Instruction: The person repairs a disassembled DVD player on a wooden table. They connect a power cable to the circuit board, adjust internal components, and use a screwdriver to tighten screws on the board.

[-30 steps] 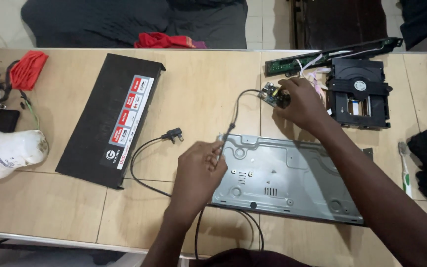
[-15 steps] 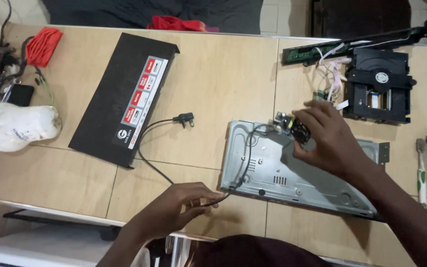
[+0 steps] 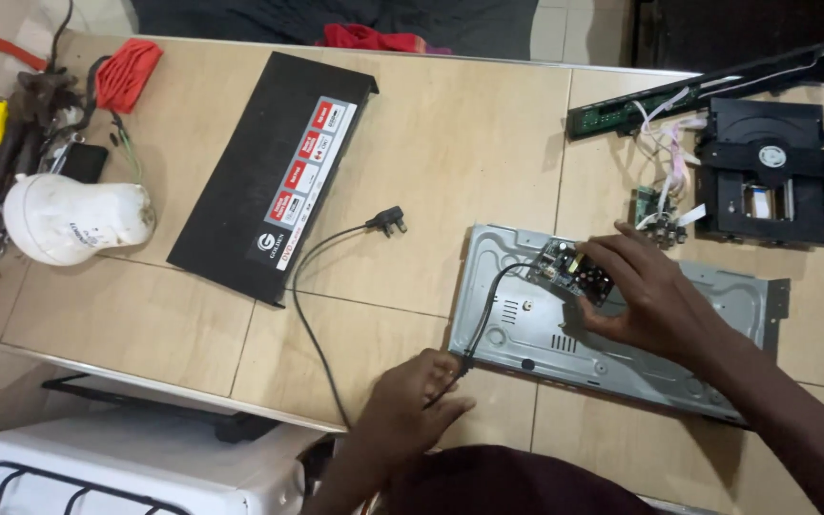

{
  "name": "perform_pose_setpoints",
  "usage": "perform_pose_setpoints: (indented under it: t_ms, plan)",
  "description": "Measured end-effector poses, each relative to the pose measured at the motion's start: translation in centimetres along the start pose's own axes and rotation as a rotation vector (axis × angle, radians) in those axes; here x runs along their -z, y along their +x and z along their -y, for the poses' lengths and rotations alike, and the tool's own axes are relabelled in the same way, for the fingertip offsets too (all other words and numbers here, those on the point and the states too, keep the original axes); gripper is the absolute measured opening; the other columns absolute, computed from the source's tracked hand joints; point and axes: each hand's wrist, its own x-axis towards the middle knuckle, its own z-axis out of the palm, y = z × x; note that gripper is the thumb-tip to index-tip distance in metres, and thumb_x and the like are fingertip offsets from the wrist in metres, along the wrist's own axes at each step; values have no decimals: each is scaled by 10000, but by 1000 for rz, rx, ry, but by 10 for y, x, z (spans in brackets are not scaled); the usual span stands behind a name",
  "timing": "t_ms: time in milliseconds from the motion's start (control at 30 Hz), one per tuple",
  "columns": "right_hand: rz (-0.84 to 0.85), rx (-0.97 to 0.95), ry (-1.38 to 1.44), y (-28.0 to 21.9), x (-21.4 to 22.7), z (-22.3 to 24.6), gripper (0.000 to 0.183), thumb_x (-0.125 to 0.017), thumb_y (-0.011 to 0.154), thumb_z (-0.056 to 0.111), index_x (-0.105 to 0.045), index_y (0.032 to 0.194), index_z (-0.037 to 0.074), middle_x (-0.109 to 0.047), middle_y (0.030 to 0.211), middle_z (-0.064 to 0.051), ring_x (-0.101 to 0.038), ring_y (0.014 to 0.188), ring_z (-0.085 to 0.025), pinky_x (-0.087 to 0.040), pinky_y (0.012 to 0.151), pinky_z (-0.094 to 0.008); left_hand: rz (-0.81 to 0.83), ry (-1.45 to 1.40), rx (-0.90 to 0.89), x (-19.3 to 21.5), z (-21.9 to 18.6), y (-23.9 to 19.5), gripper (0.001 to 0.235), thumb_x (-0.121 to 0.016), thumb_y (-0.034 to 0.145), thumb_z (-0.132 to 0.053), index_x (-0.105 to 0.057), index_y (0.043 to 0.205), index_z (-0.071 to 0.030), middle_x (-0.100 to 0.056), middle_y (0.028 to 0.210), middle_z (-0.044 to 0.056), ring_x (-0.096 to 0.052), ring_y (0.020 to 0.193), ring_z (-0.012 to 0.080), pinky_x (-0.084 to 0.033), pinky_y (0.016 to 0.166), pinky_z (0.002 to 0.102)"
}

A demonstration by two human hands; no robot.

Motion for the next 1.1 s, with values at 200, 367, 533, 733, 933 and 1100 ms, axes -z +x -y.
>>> perform_pose_setpoints:
  t_ms: [200, 367, 533, 733, 933, 1100]
  plan:
    - [39, 17, -36, 2, -3, -7, 642, -822, 794, 206, -592, 1349, -18, -645, 1178, -213, -652, 1062, -340, -443, 1188, -555, -362, 63, 46, -39, -10, 0, 233, -776, 871, -305, -753, 993, -108, -758, 843, 58, -708, 766, 245, -534, 701, 383]
    - [43, 35, -52, -1, -7, -9, 706, -826, 797, 215, -556, 1411, -4, -628, 1197, -223, -644, 1098, -353, -451, 1178, -561, -531, 134, -94, -41, -23, -7, 108, -724, 920, -213, -758, 946, -114, -695, 743, 25, -642, 674, 225, -498, 616, 364]
    - [67, 59, -98, -1, -10, -12, 724, -832, 779, 257, -569, 1401, -4, -646, 1187, -226, -656, 1066, -335, -454, 1149, -576, -685, 190, -171, -51, -17, -3, 134, -835, 852, -158, -769, 930, -73, -699, 723, 49, -644, 619, 220, -524, 592, 355]
    - [106, 62, -133, 2, -11, -18, 727, -831, 772, 278, -570, 1396, 12, -645, 1181, -212, -656, 1065, -320, -442, 1158, -594, -765, 258, -212, -58, -7, 4, 160, -872, 814, -156, -759, 898, -81, -705, 708, 38, -649, 613, 216, -526, 571, 351]
    - [166, 28, -64, 7, -12, -18, 702, -799, 791, 253, -559, 1407, 15, -623, 1190, -205, -631, 1085, -338, -409, 1186, -569, -740, 179, -137, -53, -17, 4, 281, -872, 798, -123, -730, 1039, -143, -693, 677, 5, -676, 571, 148, -571, 554, 308]
    - [188, 9, -23, 9, -14, -17, 734, -811, 790, 237, -535, 1427, -1, -612, 1213, -222, -621, 1099, -360, -403, 1199, -569, -694, 151, -210, -49, -22, 5, 153, -828, 831, -62, -742, 955, -85, -664, 647, 10, -609, 572, 155, -539, 566, 299]
